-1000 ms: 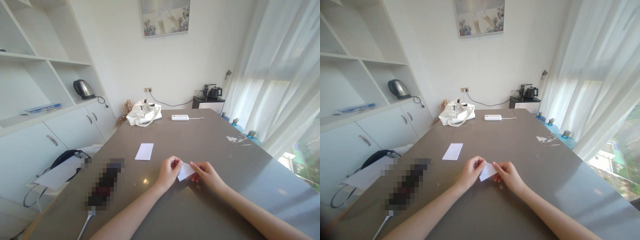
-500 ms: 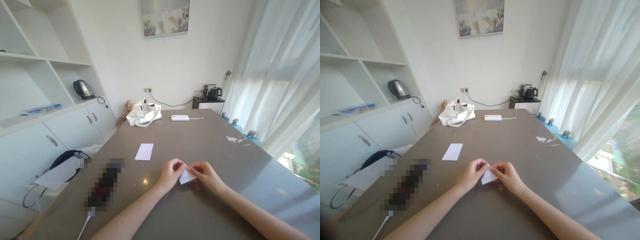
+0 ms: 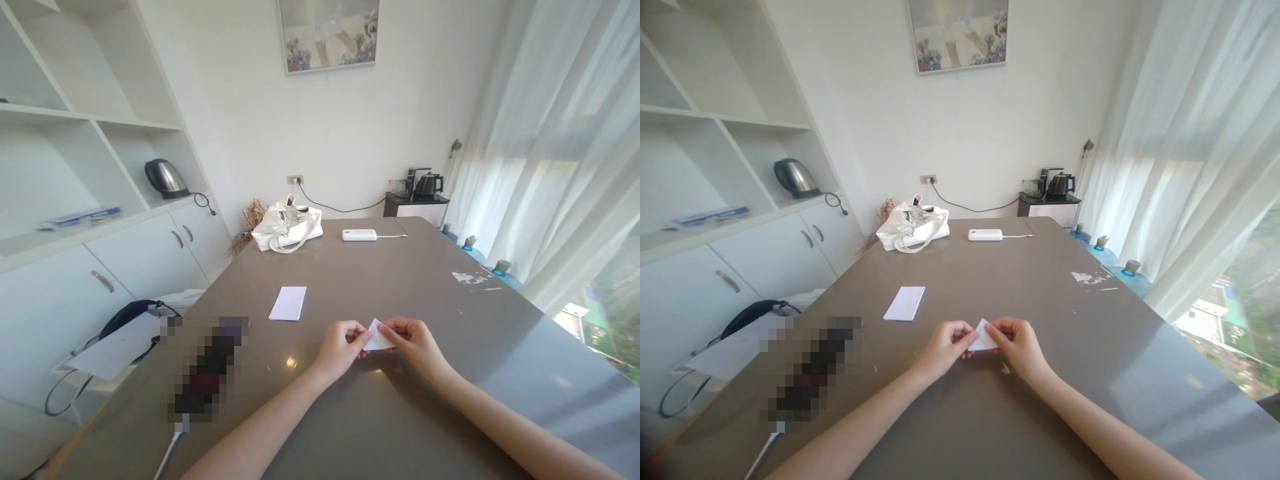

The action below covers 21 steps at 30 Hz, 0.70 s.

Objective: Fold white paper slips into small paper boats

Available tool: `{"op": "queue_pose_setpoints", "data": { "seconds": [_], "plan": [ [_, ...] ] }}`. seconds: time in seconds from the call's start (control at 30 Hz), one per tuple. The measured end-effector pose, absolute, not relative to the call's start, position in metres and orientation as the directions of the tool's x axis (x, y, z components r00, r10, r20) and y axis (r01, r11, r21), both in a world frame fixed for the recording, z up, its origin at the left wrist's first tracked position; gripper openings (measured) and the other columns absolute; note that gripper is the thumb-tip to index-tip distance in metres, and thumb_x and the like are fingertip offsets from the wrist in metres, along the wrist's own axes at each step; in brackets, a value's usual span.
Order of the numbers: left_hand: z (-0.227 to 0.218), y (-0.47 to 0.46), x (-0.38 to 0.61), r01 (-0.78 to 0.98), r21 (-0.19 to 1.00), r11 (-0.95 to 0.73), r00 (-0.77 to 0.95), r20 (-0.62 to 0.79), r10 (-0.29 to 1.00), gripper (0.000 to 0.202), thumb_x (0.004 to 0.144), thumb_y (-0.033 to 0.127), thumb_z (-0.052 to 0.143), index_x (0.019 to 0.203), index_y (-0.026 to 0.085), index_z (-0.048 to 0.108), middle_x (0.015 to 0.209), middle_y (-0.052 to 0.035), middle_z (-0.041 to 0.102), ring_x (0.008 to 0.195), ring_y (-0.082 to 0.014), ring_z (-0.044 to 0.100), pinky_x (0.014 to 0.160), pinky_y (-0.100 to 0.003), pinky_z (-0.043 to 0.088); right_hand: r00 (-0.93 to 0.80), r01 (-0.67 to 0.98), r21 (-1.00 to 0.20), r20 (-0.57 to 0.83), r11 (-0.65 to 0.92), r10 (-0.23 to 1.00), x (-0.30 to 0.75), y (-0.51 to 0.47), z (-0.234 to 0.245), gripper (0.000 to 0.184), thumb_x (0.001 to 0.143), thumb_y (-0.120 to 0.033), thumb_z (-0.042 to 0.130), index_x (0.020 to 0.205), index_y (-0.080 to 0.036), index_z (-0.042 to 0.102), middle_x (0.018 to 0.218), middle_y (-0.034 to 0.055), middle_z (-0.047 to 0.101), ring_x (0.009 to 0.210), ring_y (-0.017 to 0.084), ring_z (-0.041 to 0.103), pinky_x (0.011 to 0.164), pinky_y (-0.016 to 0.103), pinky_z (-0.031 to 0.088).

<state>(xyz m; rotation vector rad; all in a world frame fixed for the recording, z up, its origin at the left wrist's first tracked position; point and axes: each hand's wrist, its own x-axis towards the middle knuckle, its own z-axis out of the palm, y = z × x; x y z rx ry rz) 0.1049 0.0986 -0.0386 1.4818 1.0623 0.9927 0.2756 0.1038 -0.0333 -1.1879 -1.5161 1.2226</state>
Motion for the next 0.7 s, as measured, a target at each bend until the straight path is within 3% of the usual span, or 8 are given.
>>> {"op": "queue_pose_setpoints", "data": {
  "seconds": [0.07,0.13,0.2,0.3,0.47,0.7],
  "plan": [
    [-0.036,0.098,0.105,0.132,0.977,-0.165,0.271,0.125,0.955,0.029,0.078,0.039,0.06,0.091,0.014,0.062,0.066,-0.0026,0.063,0.057,-0.0123,0.058,0.057,-0.023,0.046,-0.184,0.153,-0.986,0.029,0.058,0.983,0.276,0.105,-0.032,0.043,0.07,-0.056,0.063,0.069,-0.013,0.067,0.06,0.0048,0.064,0.055,0.016,0.057,0.052,0.026,0.046],
    [-0.033,0.096,0.104,0.169,0.947,-0.273,0.281,0.22,0.934,0.04,0.074,0.033,0.066,0.11,0.018,0.058,0.08,-0.0037,0.067,0.069,-0.0138,0.061,0.064,-0.023,0.048,-0.166,0.13,-0.991,0.013,0.035,0.986,0.277,0.106,-0.032,0.043,0.068,-0.056,0.065,0.071,-0.013,0.068,0.062,0.0054,0.065,0.056,0.016,0.058,0.054,0.027,0.048],
    [-0.03,0.095,0.104,0.246,0.898,-0.365,0.323,0.279,0.904,0.036,0.07,0.028,0.071,0.103,0.019,0.062,0.088,-0.0049,0.068,0.074,-0.0147,0.062,0.066,-0.023,0.047,-0.166,0.103,-0.994,-0.001,0.016,0.986,0.277,0.107,-0.032,0.044,0.067,-0.055,0.066,0.072,-0.012,0.068,0.064,0.0062,0.067,0.058,0.017,0.06,0.055,0.027,0.049],
    [-0.028,0.095,0.103,0.35,0.834,-0.426,0.301,0.331,0.894,0.024,0.069,0.024,0.072,0.092,0.018,0.067,0.085,-0.0045,0.069,0.073,-0.0148,0.062,0.067,-0.023,0.047,-0.197,0.068,-0.998,-0.017,-0.003,0.98,0.277,0.107,-0.033,0.045,0.066,-0.054,0.067,0.078,-0.011,0.068,0.067,0.0074,0.068,0.06,0.018,0.061,0.057,0.028,0.05],
    [-0.029,0.096,0.1,0.36,0.844,-0.396,0.296,0.3,0.907,0.02,0.073,0.025,0.069,0.092,0.018,0.067,0.084,-0.0042,0.072,0.071,-0.0157,0.065,0.068,-0.024,0.049,-0.261,0.048,-0.997,0.043,0.057,0.964,0.278,0.104,-0.03,0.062,0.071,-0.048,0.067,0.12,-0.012,0.054,0.075,0.0061,0.07,0.069,0.02,0.065,0.066,0.032,0.053],
    [-0.025,0.097,0.094,0.386,0.823,-0.417,0.321,0.304,0.897,0.018,0.081,0.034,0.059,0.087,0.02,0.068,0.079,-0.004,0.072,0.072,-0.0168,0.065,0.069,-0.025,0.048,-0.369,0.135,-0.977,0.104,0.164,0.924,0.28,0.102,-0.029,0.055,0.073,-0.041,0.067,0.12,-0.015,0.054,0.105,0.0113,0.067,0.094,0.025,0.064,0.08,0.035,0.053]
  ]
}}
